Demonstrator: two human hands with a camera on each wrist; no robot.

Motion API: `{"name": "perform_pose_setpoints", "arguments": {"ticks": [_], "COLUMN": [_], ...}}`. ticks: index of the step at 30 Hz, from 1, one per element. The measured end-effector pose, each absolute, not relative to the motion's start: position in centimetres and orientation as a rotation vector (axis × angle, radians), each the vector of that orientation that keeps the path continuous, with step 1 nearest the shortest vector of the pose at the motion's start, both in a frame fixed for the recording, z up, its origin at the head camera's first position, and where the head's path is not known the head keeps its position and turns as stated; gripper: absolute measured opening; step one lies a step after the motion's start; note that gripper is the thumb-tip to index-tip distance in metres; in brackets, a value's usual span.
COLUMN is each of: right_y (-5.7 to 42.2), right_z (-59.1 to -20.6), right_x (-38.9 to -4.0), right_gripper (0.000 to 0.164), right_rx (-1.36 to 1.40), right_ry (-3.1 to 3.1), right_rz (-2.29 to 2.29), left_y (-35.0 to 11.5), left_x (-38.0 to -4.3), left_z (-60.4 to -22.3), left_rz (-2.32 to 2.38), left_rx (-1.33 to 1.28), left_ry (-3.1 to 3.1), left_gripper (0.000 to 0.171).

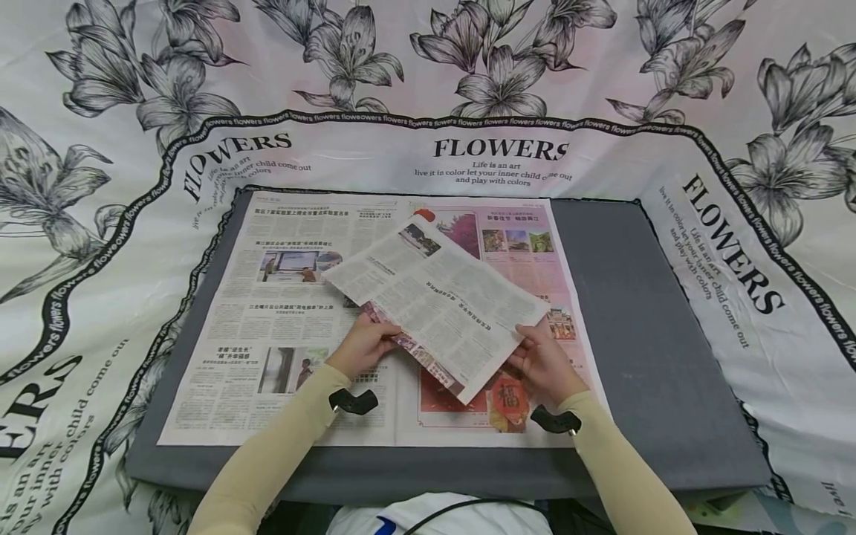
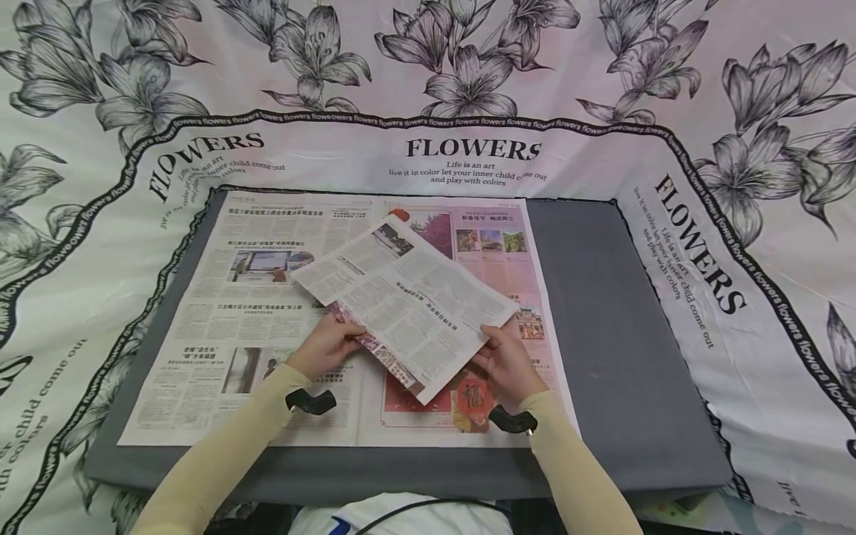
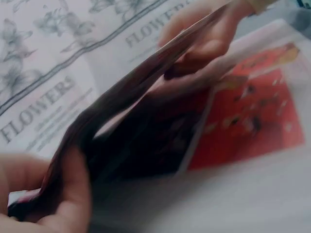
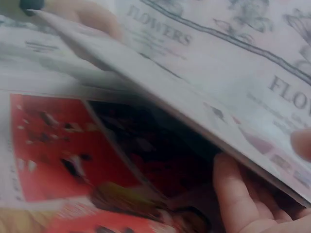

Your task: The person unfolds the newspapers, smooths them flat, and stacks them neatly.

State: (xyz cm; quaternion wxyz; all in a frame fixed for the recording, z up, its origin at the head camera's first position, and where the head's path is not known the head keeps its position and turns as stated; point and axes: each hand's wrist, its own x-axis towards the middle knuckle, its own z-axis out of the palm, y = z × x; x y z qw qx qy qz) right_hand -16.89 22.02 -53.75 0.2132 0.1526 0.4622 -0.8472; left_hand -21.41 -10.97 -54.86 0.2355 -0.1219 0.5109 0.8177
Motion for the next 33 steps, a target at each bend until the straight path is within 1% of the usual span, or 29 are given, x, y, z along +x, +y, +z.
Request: {"name": "perform_pose_setpoints", "arguments": {"ticks": [2,5,7,10,15,19,24,26,28,33], "right_y": [22.8,24.0,24.7,25.5,26.2,26.1,25.5,25.1,24.8,23.8], "right_z": [-53.6,-53.5,-53.5,-53.6,-53.9,-54.3,-54.9,-55.1,-55.2,-55.6], "right_x": [-17.1,-17.3,-17.5,-17.8,-18.1,-18.4,-18.6,-18.6,-18.5,-18.2], "right_gripper": [0.031,0.036,0.038,0.042,0.037,0.034,0.03,0.03,0.029,0.03], "right_rx": [0.442,0.426,0.398,0.363,0.267,0.145,0.049,0.032,0.028,0.073], "right_ry": [1.182,1.087,1.065,1.091,1.157,1.202,1.266,1.283,1.304,1.351], "right_rz": [-2.374,-2.38,-2.371,-2.335,-2.177,-2.032,-1.956,-1.945,-1.938,-1.954], "left_y": [-12.2,-13.7,-14.5,-15.5,-16.5,-16.8,-16.8,-16.6,-16.4,-16.2], "left_x": [-21.6,-22.1,-22.4,-23.1,-24.1,-24.9,-25.7,-26.0,-26.3,-26.9], "left_z": [-54.6,-54.3,-54.1,-54.1,-54.1,-54.1,-54.1,-54.1,-54.1,-53.9], "left_rz": [2.183,2.116,2.076,2.016,1.917,1.877,1.896,1.937,1.988,2.079], "left_rx": [-0.278,-0.209,-0.179,-0.141,-0.117,-0.165,-0.268,-0.319,-0.378,-0.433], "left_ry": [1.405,1.409,1.418,1.443,1.502,1.54,1.624,1.653,1.669,1.703], "left_gripper": [0.058,0.067,0.07,0.071,0.069,0.068,0.082,0.088,0.09,0.089]}}
